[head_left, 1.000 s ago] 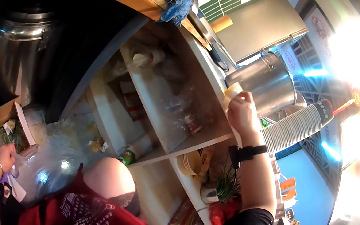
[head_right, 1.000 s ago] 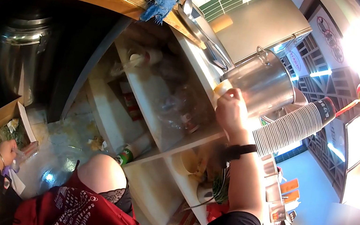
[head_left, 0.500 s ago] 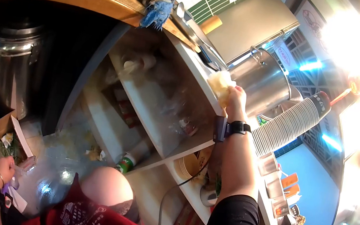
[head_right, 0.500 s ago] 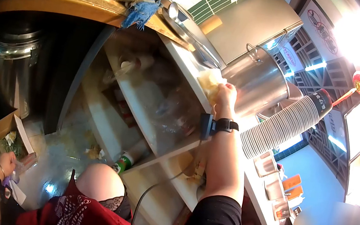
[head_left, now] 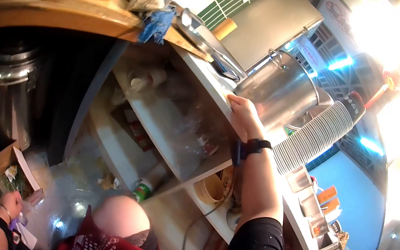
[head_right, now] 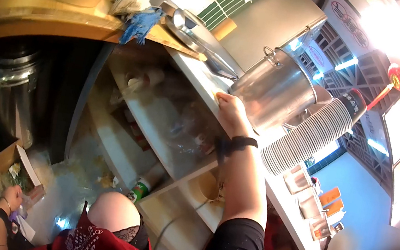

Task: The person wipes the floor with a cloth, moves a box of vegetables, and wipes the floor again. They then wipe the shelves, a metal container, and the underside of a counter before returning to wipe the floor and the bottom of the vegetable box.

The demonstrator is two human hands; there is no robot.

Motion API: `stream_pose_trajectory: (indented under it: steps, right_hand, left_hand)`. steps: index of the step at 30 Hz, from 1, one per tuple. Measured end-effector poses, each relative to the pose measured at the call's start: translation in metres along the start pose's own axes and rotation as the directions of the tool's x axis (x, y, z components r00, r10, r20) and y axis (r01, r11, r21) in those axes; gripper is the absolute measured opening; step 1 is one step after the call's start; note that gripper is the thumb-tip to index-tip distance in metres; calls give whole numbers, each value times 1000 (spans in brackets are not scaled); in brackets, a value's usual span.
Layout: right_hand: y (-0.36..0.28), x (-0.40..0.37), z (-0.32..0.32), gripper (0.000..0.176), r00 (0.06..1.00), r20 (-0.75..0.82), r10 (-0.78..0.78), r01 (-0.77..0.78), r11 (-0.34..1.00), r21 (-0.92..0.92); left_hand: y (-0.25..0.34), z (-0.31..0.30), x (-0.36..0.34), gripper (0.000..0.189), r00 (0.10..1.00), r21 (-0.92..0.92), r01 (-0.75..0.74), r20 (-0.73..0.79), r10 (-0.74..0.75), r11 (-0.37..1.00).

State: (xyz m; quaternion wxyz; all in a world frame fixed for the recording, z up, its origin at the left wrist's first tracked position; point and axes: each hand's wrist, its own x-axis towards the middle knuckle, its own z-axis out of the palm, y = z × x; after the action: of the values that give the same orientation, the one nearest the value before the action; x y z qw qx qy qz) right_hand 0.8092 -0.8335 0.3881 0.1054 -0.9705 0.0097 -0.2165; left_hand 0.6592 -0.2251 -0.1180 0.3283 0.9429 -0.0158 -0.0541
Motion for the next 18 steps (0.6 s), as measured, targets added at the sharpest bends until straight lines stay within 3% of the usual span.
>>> stream_pose_trajectory:
  steps: [1, 2, 3, 4, 5, 6, 7, 8, 10, 11, 14, 16, 18]
  right_hand:
    - [-13, 0, -1, 25, 998, 61, 8, -7, 1000, -27]
    - [-27, -2, 7, 25, 990, 91, 108, -130, 949, 286]
    - [-27, 9, 15, 25, 988, 82, 129, -145, 961, 235]
    - [3, 32, 40, 24, 996, -65, -54, 55, 998, 9]
    - [-29, 24, 37, 27, 992, -96, 78, -94, 981, -169]
    - [-14, 44, 56, 30, 988, -80, 129, -149, 930, -335]
    - [-79, -3, 26, 33, 914, -176, 366, -361, 931, 63]
    - [-66, -6, 31, 35, 923, -215, 318, -273, 937, 216]
    - [-58, -26, 15, 37, 995, -96, 35, -44, 994, -99]
    - [-51, -34, 11, 37, 993, -111, 39, -50, 994, -93]
    - [-40, -60, -4, 34, 995, 4, -96, 90, 917, -388]
    - [-22, -80, -7, 41, 978, -106, -180, 127, 916, -380]
    - [-16, -102, -23, 52, 982, -84, -170, 121, 904, -409]
  left_hand:
    - [-1, 1, 0, 10, 1000, 6, 23, 19, -23, 1000]
    - [-2, 4, 0, 9, 999, 13, 41, 35, -41, 999]
    - [-14, 15, 4, 8, 999, 33, 20, 30, -21, 999]
    - [-26, 26, 9, 7, 1000, 54, -5, 23, 4, 999]
    - [-30, 30, 10, 7, 999, 68, -38, 36, 36, 997]
    - [-31, 31, 13, 7, 997, 84, -69, 44, 66, 994]
    - [-35, 30, 14, 5, 995, 63, -89, 50, 86, 994]
    - [-34, 25, 15, 5, 993, 43, -104, 61, 101, 994]
    - [-17, 3, 19, 6, 988, 61, -135, 77, 130, 989]
    - [-9, -4, 13, 9, 984, 59, -140, 118, 133, 988]
    - [3, -12, -4, 15, 972, 36, -126, 206, 116, 991]
    - [11, -19, -9, 13, 978, -61, -78, 191, 89, 995]
    - [3, -15, -9, 12, 977, -39, -20, 210, 28, 999]
